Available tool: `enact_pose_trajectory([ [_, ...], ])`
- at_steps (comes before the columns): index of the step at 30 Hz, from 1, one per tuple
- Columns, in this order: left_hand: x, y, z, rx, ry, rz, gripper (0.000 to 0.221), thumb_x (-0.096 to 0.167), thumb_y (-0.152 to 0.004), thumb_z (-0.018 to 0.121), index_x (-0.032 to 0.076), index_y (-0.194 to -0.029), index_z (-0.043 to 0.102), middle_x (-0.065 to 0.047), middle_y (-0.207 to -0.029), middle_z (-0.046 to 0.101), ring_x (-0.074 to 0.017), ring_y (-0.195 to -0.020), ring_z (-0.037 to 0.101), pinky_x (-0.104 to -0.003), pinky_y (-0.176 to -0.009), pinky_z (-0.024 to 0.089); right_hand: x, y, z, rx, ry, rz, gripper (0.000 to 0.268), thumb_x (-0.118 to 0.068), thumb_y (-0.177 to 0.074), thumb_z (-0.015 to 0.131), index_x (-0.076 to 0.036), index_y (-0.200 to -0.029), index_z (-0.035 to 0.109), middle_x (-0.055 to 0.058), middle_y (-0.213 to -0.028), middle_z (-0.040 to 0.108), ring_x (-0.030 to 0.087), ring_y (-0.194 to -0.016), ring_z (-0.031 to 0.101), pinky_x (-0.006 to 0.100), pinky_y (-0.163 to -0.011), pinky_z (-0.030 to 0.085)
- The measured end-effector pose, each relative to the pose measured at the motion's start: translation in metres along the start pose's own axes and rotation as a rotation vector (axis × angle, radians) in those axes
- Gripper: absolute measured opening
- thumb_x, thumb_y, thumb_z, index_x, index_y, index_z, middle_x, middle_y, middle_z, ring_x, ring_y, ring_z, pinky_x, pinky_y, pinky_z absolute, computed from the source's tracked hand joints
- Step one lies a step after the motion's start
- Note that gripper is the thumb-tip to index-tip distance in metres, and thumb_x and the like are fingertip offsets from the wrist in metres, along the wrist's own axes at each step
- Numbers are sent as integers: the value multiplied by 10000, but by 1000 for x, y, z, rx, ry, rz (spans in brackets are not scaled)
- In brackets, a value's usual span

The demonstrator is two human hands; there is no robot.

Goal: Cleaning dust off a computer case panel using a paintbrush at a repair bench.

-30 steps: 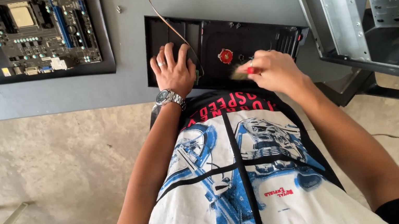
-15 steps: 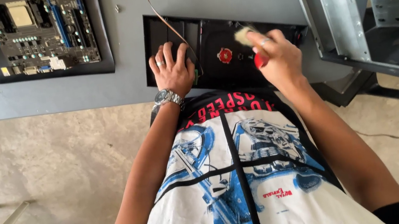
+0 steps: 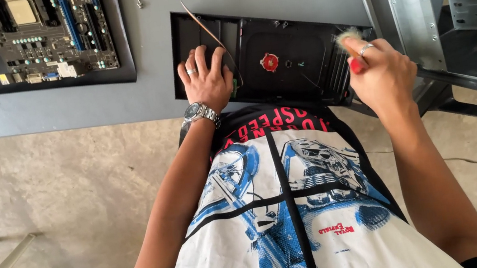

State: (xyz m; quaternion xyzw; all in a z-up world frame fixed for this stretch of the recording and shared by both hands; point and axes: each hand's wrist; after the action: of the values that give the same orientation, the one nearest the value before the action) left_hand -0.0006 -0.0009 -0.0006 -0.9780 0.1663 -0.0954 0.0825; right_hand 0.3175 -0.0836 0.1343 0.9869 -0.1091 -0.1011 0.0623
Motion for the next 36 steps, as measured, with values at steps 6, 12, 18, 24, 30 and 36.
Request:
enact_pose_trajectory([
  [6, 3, -2, -5, 24, 31, -7, 354, 385, -833, 605, 307, -1175, 556, -57, -1195, 487, -294, -1164, 481, -516, -994, 327, -11, 3, -3, 110, -346, 11, 342, -107, -835, 743, -200, -1164, 737, 94, -960, 695, 353, -870, 680, 412, -725, 563],
  [12, 50, -24, -25, 121, 277, 193, 149, 377, -773, 701, 271, -839, 619, -17, -1005, 520, -280, -1030, 502, -479, -942, 308, -5, 25, -22, 154, -435, 63, 310, -12, -849, 746, -57, -1155, 733, 202, -968, 692, 401, -912, 666, 429, -748, 548],
  [18, 132, -41, 23, -84, 496, 751, 239, 307, -563, 815, 233, -732, 663, 6, -848, 481, -237, -839, 508, -402, -783, 385, 6, 53, -26, 180, -375, 177, 309, -61, -859, 749, -75, -1167, 724, 193, -1009, 697, 394, -935, 661, 457, -770, 543],
  [24, 155, -36, 50, 69, 520, 904, 126, 154, -698, 626, 167, -576, 601, -63, -750, 477, -284, -740, 501, -413, -691, 373, 7, 95, -18, 269, -419, 290, 298, -72, -857, 747, -72, -1153, 719, 194, -991, 695, 404, -931, 657, 469, -780, 534],
  [30, 148, -36, 31, 46, 515, 854, 119, 166, -766, 643, 154, -654, 607, -47, -775, 506, -268, -799, 520, -430, -804, 380, 8, 114, -4, 326, -458, 287, 276, -83, -832, 754, -81, -1107, 729, 155, -965, 705, 371, -910, 671, 428, -773, 539],
  [36, 83, -33, -45, -301, 765, 378, 57, 210, -848, 697, 156, -847, 676, -24, -886, 573, -268, -851, 602, -380, -746, 455, 8, 84, -19, 286, -476, 163, 274, -61, -855, 755, -53, -1127, 726, 184, -972, 698, 383, -918, 665, 425, -768, 541],
])
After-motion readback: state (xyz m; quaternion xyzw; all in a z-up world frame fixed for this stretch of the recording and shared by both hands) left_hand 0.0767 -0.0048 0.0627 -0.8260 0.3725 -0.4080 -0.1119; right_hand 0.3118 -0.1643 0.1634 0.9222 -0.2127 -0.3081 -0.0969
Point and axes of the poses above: each hand's wrist, its own y-axis away from the middle knuckle, its own z-axis out of the palm, x = y × z
